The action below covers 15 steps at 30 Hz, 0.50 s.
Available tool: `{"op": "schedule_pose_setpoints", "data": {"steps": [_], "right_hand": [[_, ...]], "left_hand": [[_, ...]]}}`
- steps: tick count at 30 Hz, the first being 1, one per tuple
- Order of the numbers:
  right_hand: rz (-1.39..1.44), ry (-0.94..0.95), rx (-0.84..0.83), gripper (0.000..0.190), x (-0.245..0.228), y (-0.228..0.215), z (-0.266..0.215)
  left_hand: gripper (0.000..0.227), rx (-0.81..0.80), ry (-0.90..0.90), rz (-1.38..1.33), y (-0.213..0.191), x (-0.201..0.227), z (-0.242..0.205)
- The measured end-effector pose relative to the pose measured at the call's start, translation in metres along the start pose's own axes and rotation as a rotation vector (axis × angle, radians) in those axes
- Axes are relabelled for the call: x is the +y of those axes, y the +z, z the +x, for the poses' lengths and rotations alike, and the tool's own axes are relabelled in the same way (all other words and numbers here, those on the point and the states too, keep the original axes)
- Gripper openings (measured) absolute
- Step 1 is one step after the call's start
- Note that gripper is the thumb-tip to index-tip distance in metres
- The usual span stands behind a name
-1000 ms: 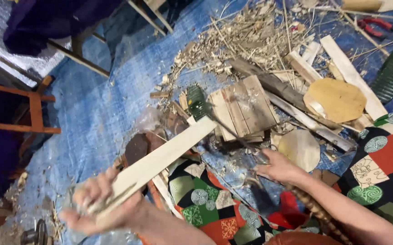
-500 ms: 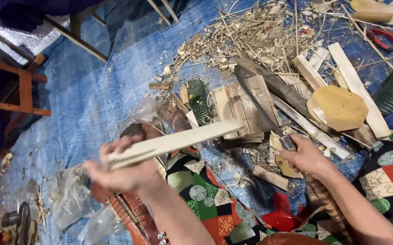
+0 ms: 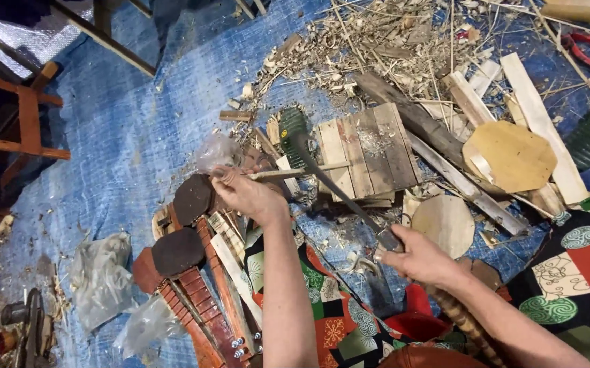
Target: Shaping a wooden component for an instrument by shaving off thin layers of wood using a knife and a sickle-like blade.
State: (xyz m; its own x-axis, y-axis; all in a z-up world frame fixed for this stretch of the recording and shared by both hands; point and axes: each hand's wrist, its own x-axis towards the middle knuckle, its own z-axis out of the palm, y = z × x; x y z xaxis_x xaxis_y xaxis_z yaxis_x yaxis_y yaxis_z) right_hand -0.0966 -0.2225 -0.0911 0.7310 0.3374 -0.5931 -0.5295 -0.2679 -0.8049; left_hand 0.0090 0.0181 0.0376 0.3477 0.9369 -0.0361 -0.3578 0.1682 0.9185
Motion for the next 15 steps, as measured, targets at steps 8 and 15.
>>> {"op": "schedule_pose_setpoints", "data": {"steps": [8, 15], "right_hand": [[0.1, -0.076, -0.065, 0.02, -0.011, 0.017, -0.007], [0.038, 0.024, -0.069, 0.044, -0.005, 0.012, 0.014]], "left_hand": [[0.027, -0.259, 0.437, -0.091, -0.02, -0.036, 0.01], [0.027, -0.093, 0.532, 0.307, -0.039, -0.067, 0.059]]}}
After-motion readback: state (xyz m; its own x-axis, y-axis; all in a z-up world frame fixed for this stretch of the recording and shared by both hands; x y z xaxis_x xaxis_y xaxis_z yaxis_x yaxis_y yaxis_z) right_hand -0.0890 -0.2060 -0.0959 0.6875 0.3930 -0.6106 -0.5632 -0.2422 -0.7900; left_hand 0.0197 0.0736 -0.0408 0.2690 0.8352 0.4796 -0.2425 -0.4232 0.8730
